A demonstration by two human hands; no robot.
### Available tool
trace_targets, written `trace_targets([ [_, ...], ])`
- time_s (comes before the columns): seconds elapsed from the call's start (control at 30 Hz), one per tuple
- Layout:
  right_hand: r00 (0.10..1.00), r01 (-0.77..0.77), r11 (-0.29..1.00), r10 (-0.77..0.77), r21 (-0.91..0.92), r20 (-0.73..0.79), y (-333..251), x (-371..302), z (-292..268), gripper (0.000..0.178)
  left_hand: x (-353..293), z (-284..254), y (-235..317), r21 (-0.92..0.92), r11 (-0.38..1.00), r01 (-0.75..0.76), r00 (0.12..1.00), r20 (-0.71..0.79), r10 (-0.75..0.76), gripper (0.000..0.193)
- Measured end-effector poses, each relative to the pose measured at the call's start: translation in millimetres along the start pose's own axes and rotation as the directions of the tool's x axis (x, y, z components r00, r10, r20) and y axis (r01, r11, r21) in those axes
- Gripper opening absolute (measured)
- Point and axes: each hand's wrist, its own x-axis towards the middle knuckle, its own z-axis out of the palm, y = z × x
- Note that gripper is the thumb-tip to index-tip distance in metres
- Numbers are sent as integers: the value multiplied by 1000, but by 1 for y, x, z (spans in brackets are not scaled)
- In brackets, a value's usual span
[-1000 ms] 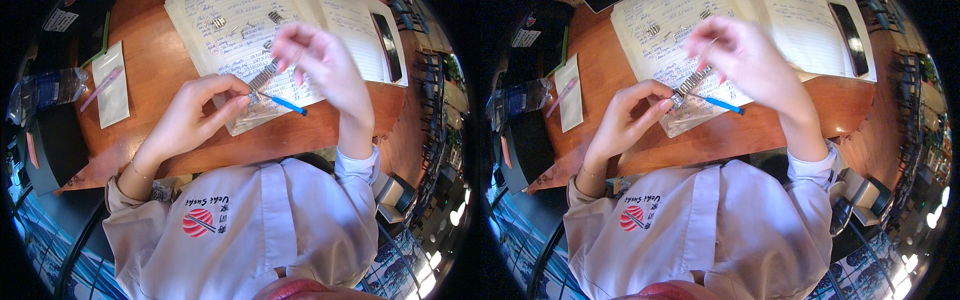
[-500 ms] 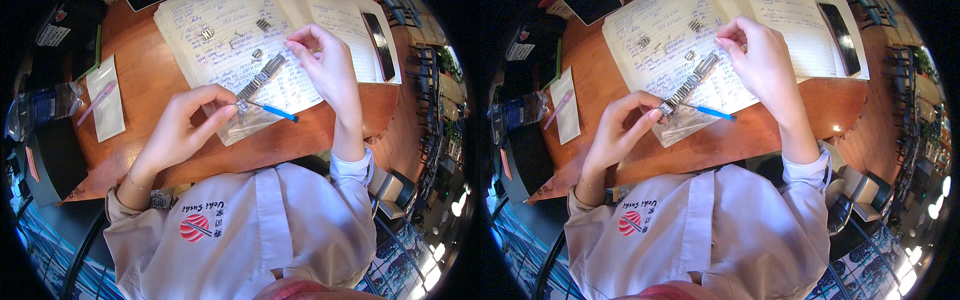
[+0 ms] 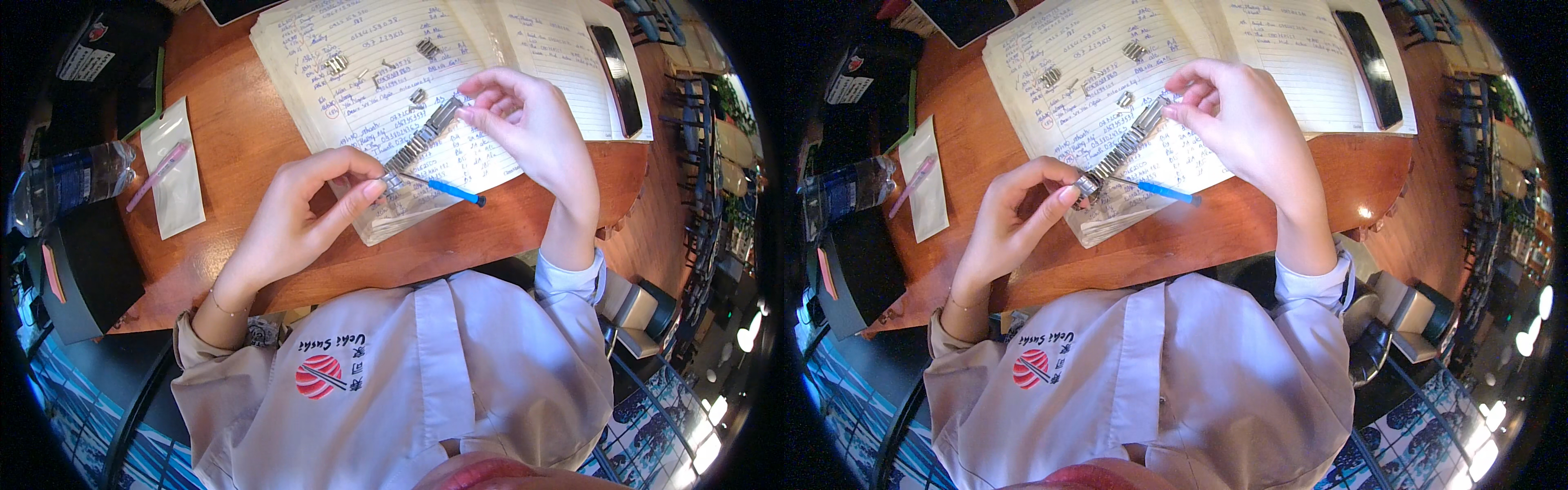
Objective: The person uses a small blue tool to remove and reattach links from a metal watch band. They repeatedly push out pins, separate links, and then reassemble the band before fastening the watch on their wrist.
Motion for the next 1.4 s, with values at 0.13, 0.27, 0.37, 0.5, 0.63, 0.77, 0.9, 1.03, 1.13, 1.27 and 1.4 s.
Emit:
trace_targets([
  [0.13,1000,-17,1000,17,5,23,-1,-1,5,19,1,0,-1,9,1000,-8,1000,-1,8,14],
  [0.27,1000,14,998,-14,57,7,2,0,8,16,1,0,0,12,1000,-1,1000,-2,1,14],
  [0.37,998,32,990,-39,138,47,2,-2,5,14,1,0,0,13,1000,-3,1000,0,3,14],
  [0.5,997,34,982,-45,187,57,-10,-8,3,16,1,1,-2,21,999,-32,999,-6,32,14],
  [0.63,997,61,982,-70,178,44,-15,-11,4,14,2,1,2,42,999,-22,1000,0,22,14],
  [0.77,978,202,968,-193,149,-74,-25,-15,15,11,0,2,0,20,1000,-5,999,-34,6,14],
  [0.9,862,459,886,-461,-64,-208,-28,-20,29,12,0,5,-2,-105,995,1,997,-75,-9,15],
  [1.03,761,587,777,-626,-229,-173,-27,-22,37,17,0,6,-5,-149,989,-15,997,-81,3,16],
  [1.13,701,640,715,-693,-282,-168,-26,-21,41,17,0,4,-6,-181,983,9,998,-60,-20,16],
  [1.27,640,681,659,-747,-318,-178,-23,-23,44,19,0,4,-3,-341,940,15,999,-39,-30,15],
  [1.4,571,725,614,-789,-312,-227,-25,-22,46,20,1,7,1,-387,919,-77,994,-102,41,17],
])
